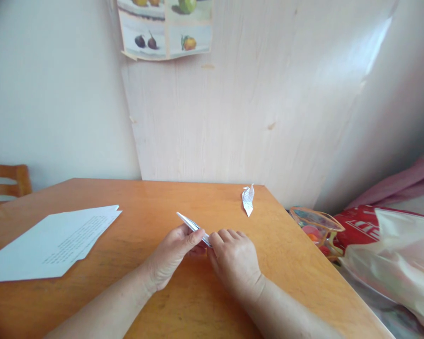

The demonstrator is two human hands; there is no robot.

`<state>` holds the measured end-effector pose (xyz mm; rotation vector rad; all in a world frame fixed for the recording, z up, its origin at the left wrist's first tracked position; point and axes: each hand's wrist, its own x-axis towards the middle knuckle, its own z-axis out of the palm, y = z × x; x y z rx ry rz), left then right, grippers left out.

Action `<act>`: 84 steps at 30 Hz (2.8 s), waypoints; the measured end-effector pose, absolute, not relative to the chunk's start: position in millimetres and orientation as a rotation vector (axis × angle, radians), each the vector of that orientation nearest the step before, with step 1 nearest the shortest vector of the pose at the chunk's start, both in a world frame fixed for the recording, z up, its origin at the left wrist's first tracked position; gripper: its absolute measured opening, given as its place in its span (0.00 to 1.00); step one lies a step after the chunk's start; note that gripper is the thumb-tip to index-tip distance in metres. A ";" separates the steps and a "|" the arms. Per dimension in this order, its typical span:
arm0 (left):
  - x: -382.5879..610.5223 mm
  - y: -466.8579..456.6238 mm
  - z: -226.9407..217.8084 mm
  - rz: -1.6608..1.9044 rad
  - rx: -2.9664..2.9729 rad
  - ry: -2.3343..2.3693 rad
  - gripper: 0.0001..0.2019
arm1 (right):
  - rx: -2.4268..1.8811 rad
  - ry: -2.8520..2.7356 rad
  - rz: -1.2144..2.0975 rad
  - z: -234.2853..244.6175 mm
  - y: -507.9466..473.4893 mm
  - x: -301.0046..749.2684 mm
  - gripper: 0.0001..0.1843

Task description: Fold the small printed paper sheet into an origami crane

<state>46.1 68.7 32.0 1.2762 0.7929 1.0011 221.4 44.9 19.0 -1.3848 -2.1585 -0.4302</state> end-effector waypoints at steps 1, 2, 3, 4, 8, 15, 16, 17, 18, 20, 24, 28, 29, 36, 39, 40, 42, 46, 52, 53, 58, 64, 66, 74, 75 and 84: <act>45.8 69.3 32.5 1.003 1.253 0.785 0.16 | -1.388 -2.179 -0.413 19.3 44.5 220.1 0.08; 45.2 70.0 32.5 1.002 1.235 0.783 0.14 | -1.397 -2.193 -0.388 19.9 43.9 219.0 0.07; 44.3 70.8 32.0 1.001 1.218 0.785 0.12 | -1.410 -2.202 -0.362 21.0 43.3 218.3 0.06; 43.4 71.8 31.2 1.001 1.199 0.787 0.11 | -1.420 -2.206 -0.335 22.4 42.4 217.9 0.04; 40.1 77.0 26.2 1.037 1.104 0.793 0.10 | -1.376 -2.205 -0.186 28.0 38.3 218.7 0.15; 37.4 84.3 21.4 1.036 1.070 0.821 0.09 | -1.328 -1.805 0.172 20.8 49.1 228.5 0.21; 37.3 84.3 21.9 1.019 1.078 0.828 0.09 | -1.336 -1.730 0.292 20.0 51.7 229.3 0.23; 37.2 84.0 22.7 1.001 1.092 0.835 0.10 | -1.334 -1.659 0.460 19.9 53.8 229.6 0.25; 37.1 83.6 23.6 0.986 1.109 0.838 0.10 | -1.319 -1.599 0.663 20.6 55.0 229.3 0.27; 36.7 82.5 25.3 0.966 1.138 0.837 0.10 | -1.242 -1.488 1.068 23.3 55.2 228.0 0.27; 36.5 80.2 28.0 0.954 1.165 0.817 0.11 | -1.074 -1.303 1.533 27.6 51.8 225.7 0.25; 38.0 77.7 29.2 0.932 1.170 0.783 0.13 | -1.019 -1.234 1.610 25.3 51.2 224.9 0.25; 38.4 77.2 29.2 0.928 1.170 0.784 0.13 | -1.006 -1.238 1.615 24.1 51.3 224.5 0.25; 35.2 79.2 31.1 1.073 1.159 0.746 0.10 | -1.003 -1.316 1.606 16.9 50.2 221.3 0.23; 29.8 83.2 33.9 1.188 1.134 0.776 0.09 | -0.995 -1.339 1.598 16.1 49.7 220.9 0.22; 28.0 84.6 34.6 1.220 1.124 0.782 0.09 | -0.992 -1.347 1.595 15.9 49.7 220.7 0.22; 24.8 86.9 35.5 1.265 1.112 0.777 0.08 | -0.985 -1.360 1.588 15.2 49.8 220.3 0.22; 21.2 88.9 37.3 1.291 1.119 0.729 0.06 | -0.968 -1.383 1.583 13.3 50.0 220.4 0.21; 19.1 89.4 39.1 1.284 1.113 0.623 0.05 | -0.945 -1.406 1.574 12.1 50.7 221.7 0.18; 18.7 89.6 38.9 1.284 1.108 0.614 0.06 | -0.944 -1.412 1.570 12.1 50.7 221.8 0.17; 16.9 90.0 38.3 1.278 1.091 0.589 0.07 | -0.942 -1.408 1.583 12.8 50.0 221.5 0.18; 15.9 89.6 40.7 1.281 1.091 0.599 0.08 | -0.934 -1.401 1.597 13.8 49.0 221.1 0.20; 16.1 89.9 41.1 1.284 1.091 0.607 0.08 | -0.946 -1.398 1.595 14.0 48.7 221.2 0.20; 18.0 89.6 41.5 1.317 1.104 0.662 0.10 | -0.950 -1.416 1.591 15.5 47.7 220.9 0.21; 17.9 89.5 41.4 1.318 1.107 0.667 0.10 | -0.951 -1.414 1.588 15.6 47.6 220.7 0.21; 17.2 90.4 39.1 1.327 1.165 0.730 0.09 | -0.967 -1.406 1.582 12.2 48.5 219.1 0.25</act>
